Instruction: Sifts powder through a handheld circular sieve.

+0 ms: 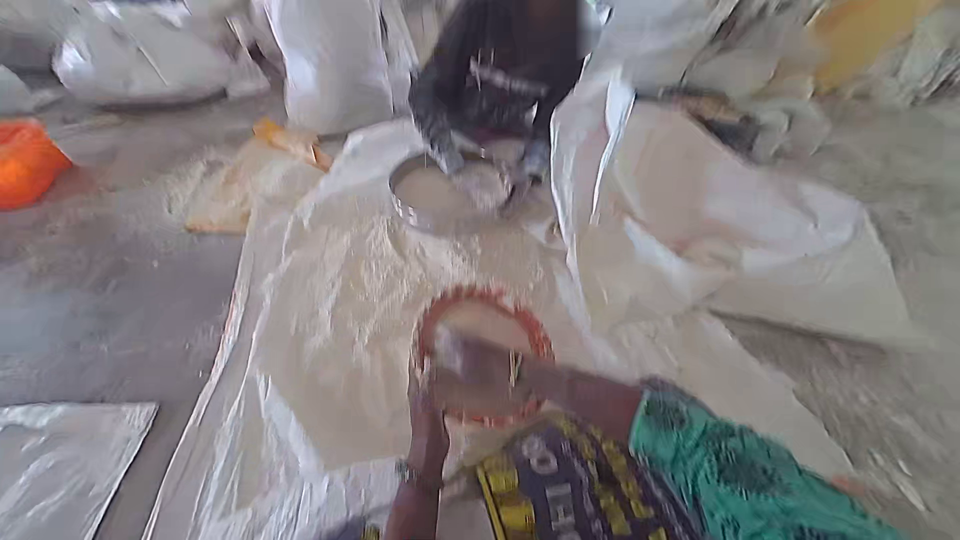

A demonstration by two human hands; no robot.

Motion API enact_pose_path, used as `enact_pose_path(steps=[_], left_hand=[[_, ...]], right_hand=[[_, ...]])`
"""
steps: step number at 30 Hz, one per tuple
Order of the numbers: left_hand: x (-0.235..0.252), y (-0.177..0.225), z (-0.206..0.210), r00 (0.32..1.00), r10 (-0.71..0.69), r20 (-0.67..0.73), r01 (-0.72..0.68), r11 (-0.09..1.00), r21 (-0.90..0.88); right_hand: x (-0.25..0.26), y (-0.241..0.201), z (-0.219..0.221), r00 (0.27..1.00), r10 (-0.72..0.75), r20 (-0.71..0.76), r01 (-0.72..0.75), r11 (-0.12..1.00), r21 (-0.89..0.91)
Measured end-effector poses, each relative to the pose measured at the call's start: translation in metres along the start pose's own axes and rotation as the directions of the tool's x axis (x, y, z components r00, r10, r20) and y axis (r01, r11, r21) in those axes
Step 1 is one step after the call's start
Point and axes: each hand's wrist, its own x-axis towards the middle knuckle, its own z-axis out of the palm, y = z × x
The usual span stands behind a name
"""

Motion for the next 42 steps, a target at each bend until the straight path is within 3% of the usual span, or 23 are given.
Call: enact_pose_path(steps=[2,4,6,8,10,12,14,16,18,21,26,28,31,33,35,37,39,42], left_hand=[[0.005,0.001,0.001,1.000,-0.005,-0.030,0.005,1.000,-0.007],[0.003,0.001,0.002,0.995,-0.040,-0.086,0.037,0.999,-0.040],[0.002,0.004,0.005,0.988,-0.091,-0.124,0.081,0.993,-0.085],[0.002,0.007,0.007,0.983,-0.127,-0.129,0.116,0.989,-0.095],[0.002,0.009,0.008,0.982,-0.137,-0.131,0.122,0.986,-0.117],[0.000,0.010,0.008,0.988,-0.118,-0.097,0.106,0.987,-0.122],[-0.002,0.006,0.009,0.995,-0.097,-0.033,0.093,0.990,-0.107],[-0.001,0.004,0.006,0.993,-0.115,-0.026,0.112,0.990,-0.086],[0.000,0.008,0.001,0.995,-0.091,-0.042,0.091,0.996,-0.013],[-0.001,0.015,-0.002,0.997,-0.047,-0.064,0.047,0.999,0.007],[0.002,0.019,0.004,0.977,-0.149,-0.151,0.131,0.984,-0.123],[0.001,0.017,0.005,0.976,-0.177,-0.129,0.159,0.978,-0.138],[0.000,0.018,0.004,0.983,-0.148,-0.105,0.137,0.985,-0.105],[-0.001,0.022,0.001,0.987,-0.129,-0.097,0.120,0.989,-0.090],[-0.001,0.025,0.000,0.991,-0.100,-0.092,0.092,0.992,-0.089],[0.001,0.025,0.002,0.996,-0.049,-0.079,0.042,0.995,-0.093],[0.000,0.018,0.005,0.997,-0.007,-0.080,0.000,0.996,-0.087],[-0.001,0.013,0.005,0.996,0.006,-0.090,-0.011,0.998,-0.058]], right_hand=[[0.000,-0.003,0.001,0.987,-0.096,0.131,0.085,0.993,0.084],[-0.009,0.001,-0.007,0.918,-0.067,0.391,0.018,0.991,0.129],[-0.019,0.006,-0.021,0.841,-0.059,0.538,0.044,0.998,0.042],[-0.025,0.009,-0.037,0.794,0.025,0.607,0.088,0.984,-0.155],[-0.022,0.018,-0.045,0.835,0.035,0.549,0.141,0.951,-0.275],[-0.009,0.021,-0.046,0.899,-0.075,0.431,0.213,0.936,-0.281],[0.013,0.021,-0.031,0.917,-0.199,0.346,0.308,0.904,-0.297],[0.038,0.020,-0.022,0.926,-0.137,0.352,0.281,0.872,-0.401],[0.056,0.030,-0.028,0.936,0.099,0.338,0.071,0.887,-0.457],[0.055,0.061,-0.041,0.885,0.368,0.285,-0.250,0.892,-0.376],[0.024,0.026,-0.043,0.666,0.681,0.306,-0.583,0.730,-0.356],[0.018,0.007,-0.041,0.642,0.668,0.377,-0.625,0.740,-0.248],[0.014,-0.002,-0.050,0.780,0.509,0.365,-0.533,0.845,-0.040],[0.010,-0.009,-0.071,0.815,0.402,0.418,-0.422,0.905,-0.049],[0.002,-0.016,-0.077,0.730,0.335,0.596,-0.323,0.937,-0.132],[-0.007,-0.024,-0.054,0.652,0.339,0.678,-0.291,0.938,-0.188],[-0.005,-0.029,-0.028,0.655,0.380,0.653,-0.347,0.919,-0.187],[0.025,-0.018,-0.015,0.770,0.479,0.421,-0.488,0.868,-0.094]])
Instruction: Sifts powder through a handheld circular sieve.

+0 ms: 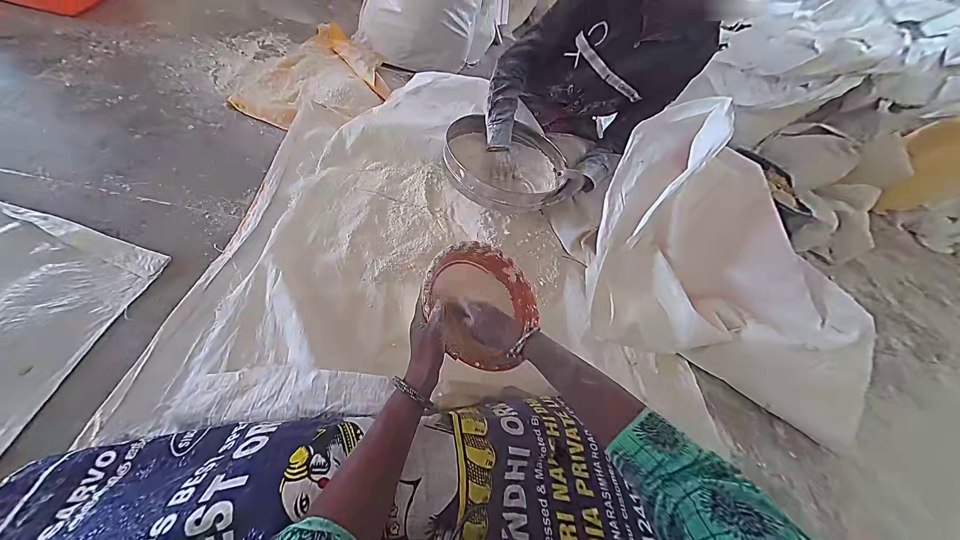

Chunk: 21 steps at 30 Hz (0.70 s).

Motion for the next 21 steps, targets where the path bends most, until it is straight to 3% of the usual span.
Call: enact_pose_path(steps=[3,6,8,10,12,14,18,21], left_hand=[[-0.005,-0.004,-0.002,1.000,-0.012,-0.003,0.012,1.000,-0.013],[0.001,0.002,0.001,0.998,-0.045,-0.046,0.041,0.995,-0.086],[0.004,0.007,0.004,0.998,-0.039,-0.042,0.034,0.993,-0.114],[0.002,0.005,0.006,0.999,-0.015,-0.033,0.011,0.992,-0.125],[-0.001,0.000,0.005,1.000,0.001,-0.004,-0.002,0.994,-0.108],[-0.003,-0.003,0.003,1.000,0.003,0.011,-0.002,0.996,-0.089],[-0.001,0.003,-0.007,0.999,0.008,0.037,-0.006,0.999,-0.049],[-0.001,0.000,-0.007,1.000,-0.022,0.014,0.022,0.998,-0.053]], right_hand=[[0.012,0.003,-0.026,0.984,0.155,-0.090,-0.154,0.988,0.017],[-0.003,0.019,-0.035,0.988,0.055,-0.148,-0.056,0.998,-0.005],[-0.016,0.031,-0.034,0.945,-0.001,-0.328,0.009,1.000,0.023],[-0.014,0.046,-0.033,0.884,0.064,-0.462,-0.035,0.997,0.070],[-0.001,0.048,-0.031,0.878,0.179,-0.444,-0.115,0.979,0.167],[0.018,0.035,-0.021,0.885,0.201,-0.421,-0.107,0.966,0.237],[0.014,-0.007,0.010,0.956,-0.048,-0.291,0.106,0.977,0.184],[-0.008,0.009,0.028,0.940,-0.305,-0.156,0.307,0.952,-0.010]])
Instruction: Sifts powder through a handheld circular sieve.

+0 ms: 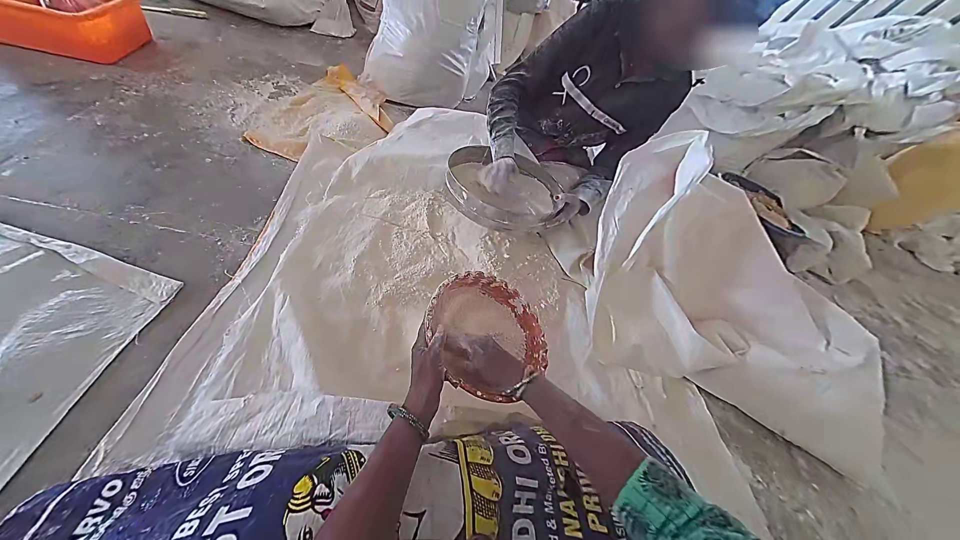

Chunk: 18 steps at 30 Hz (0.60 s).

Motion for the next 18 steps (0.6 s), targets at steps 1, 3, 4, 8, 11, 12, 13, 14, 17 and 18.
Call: enact_pose_path(steps=[1,3,4,8,11,12,13,14,17,18], left_hand=[[0.000,-0.002,0.003,1.000,-0.010,-0.014,0.010,1.000,-0.009],[0.001,-0.002,0.007,0.998,-0.036,-0.047,0.035,0.999,-0.020],[0.002,0.000,0.009,0.997,-0.049,-0.056,0.048,0.999,-0.020],[0.001,0.007,0.009,0.998,-0.043,-0.050,0.043,0.999,-0.017],[0.001,-0.002,0.007,1.000,-0.017,-0.005,0.017,0.999,-0.034],[0.002,-0.005,0.006,1.000,-0.027,-0.008,0.026,0.999,-0.046],[0.004,-0.006,0.005,0.999,-0.035,-0.016,0.034,0.998,-0.055],[0.006,-0.006,0.003,0.999,-0.035,-0.020,0.034,0.998,-0.058],[0.009,-0.005,-0.001,0.999,-0.012,-0.038,0.010,0.998,-0.054],[0.009,-0.004,0.000,0.999,-0.009,-0.031,0.008,0.999,-0.045]], right_hand=[[-0.010,0.008,-0.002,0.997,-0.062,0.048,0.063,0.997,-0.036],[-0.025,0.020,-0.017,0.990,-0.077,0.117,0.089,0.991,-0.099],[-0.030,0.025,-0.026,0.994,-0.020,0.107,0.034,0.991,-0.132],[-0.017,0.026,-0.052,0.919,0.310,-0.244,-0.332,0.942,-0.056],[0.024,0.017,-0.049,0.874,0.427,-0.234,-0.418,0.904,0.087],[0.033,0.009,-0.041,0.891,0.419,-0.174,-0.405,0.908,0.110],[0.037,-0.003,-0.032,0.919,0.378,-0.109,-0.369,0.925,0.096],[0.035,-0.013,-0.021,0.951,0.305,-0.045,-0.303,0.951,0.056],[0.008,-0.018,-0.011,0.982,0.080,0.170,-0.066,0.994,-0.085],[-0.003,-0.011,-0.017,0.973,0.034,0.229,-0.003,0.991,-0.134]])
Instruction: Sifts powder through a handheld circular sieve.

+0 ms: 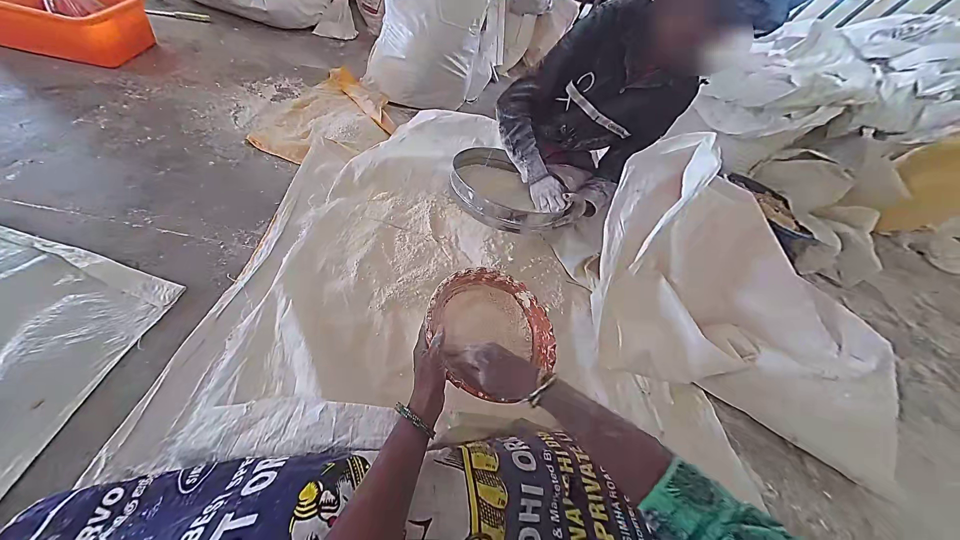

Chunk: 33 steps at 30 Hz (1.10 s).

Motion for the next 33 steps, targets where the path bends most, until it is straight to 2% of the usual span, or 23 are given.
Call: enact_pose_path(steps=[1,3,4,5,7,9,11,13,16,18,19,21,23,25,27,29,30,33], left_hand=[[0.000,0.001,0.002,1.000,0.004,0.007,-0.004,1.000,0.007],[0.000,0.005,0.006,1.000,-0.006,0.010,0.006,1.000,0.021],[-0.001,0.007,0.008,1.000,-0.018,0.015,0.018,1.000,0.025],[-0.002,0.006,0.008,0.999,-0.028,0.020,0.028,0.999,0.027],[-0.007,0.004,0.009,0.998,-0.041,0.053,0.040,0.999,0.017],[-0.009,0.001,0.007,0.996,-0.040,0.079,0.038,0.999,0.018],[-0.009,-0.001,0.005,0.997,-0.063,0.053,0.061,0.998,0.029],[-0.005,0.003,0.003,0.998,-0.057,0.018,0.056,0.998,0.023],[-0.002,0.008,0.007,0.998,-0.020,-0.054,0.019,1.000,-0.017],[0.000,0.010,0.009,0.993,-0.055,-0.106,0.050,0.997,-0.055],[0.001,0.009,0.008,0.990,-0.092,-0.108,0.086,0.995,-0.060],[-0.002,0.007,0.008,0.986,-0.154,-0.065,0.153,0.988,-0.024],[-0.005,0.006,0.008,0.990,-0.141,-0.006,0.142,0.989,0.037],[-0.007,0.006,0.006,0.996,-0.084,0.019,0.083,0.995,0.054],[-0.006,0.010,0.003,0.999,-0.039,0.020,0.038,0.998,0.051],[-0.003,0.014,0.002,1.000,0.001,0.014,-0.002,0.998,0.055],[-0.003,0.014,0.004,1.000,0.025,0.017,-0.026,0.997,0.070],[-0.009,0.005,0.008,1.000,0.012,0.013,-0.014,0.995,0.100]], right_hand=[[-0.011,0.009,-0.007,0.998,-0.016,0.053,0.019,0.998,-0.059],[-0.030,0.018,-0.028,0.988,0.104,0.111,-0.085,0.983,-0.164],[-0.036,0.023,-0.035,0.991,0.127,0.034,-0.117,0.970,-0.213],[-0.037,0.028,-0.037,0.993,0.081,-0.086,-0.101,0.962,-0.254],[-0.020,0.034,-0.036,0.964,-0.129,-0.231,0.038,0.932,-0.360],[0.008,0.029,-0.039,0.954,-0.242,-0.179,0.130,0.867,-0.481],[0.030,0.031,-0.047,0.988,-0.132,-0.074,0.074,0.845,-0.529],[0.041,0.043,-0.059,0.991,0.097,-0.090,-0.128,0.880,-0.458],[0.027,0.061,-0.062,0.912,0.377,-0.162,-0.409,0.868,-0.282],[0.010,0.046,-0.055,0.864,0.490,-0.114,-0.503,0.838,-0.211],[0.001,0.037,-0.048,0.864,0.497,-0.076,-0.503,0.852,-0.145],[-0.010,0.027,-0.033,0.916,0.396,-0.055,-0.395,0.918,0.033],[-0.015,0.023,-0.029,0.958,0.250,-0.139,-0.224,0.959,0.175],[-0.023,0.022,-0.043,0.965,0.190,-0.178,-0.165,0.975,0.148],[-0.038,0.026,-0.055,0.987,0.157,-0.018,-0.156,0.987,0.045],[-0.046,0.023,-0.044,0.974,0.117,0.192,-0.111,0.993,-0.039],[-0.045,0.020,-0.032,0.966,0.094,0.243,-0.088,0.995,-0.036],[-0.023,-0.005,-0.003,0.980,0.121,0.158,-0.128,0.991,0.031]])
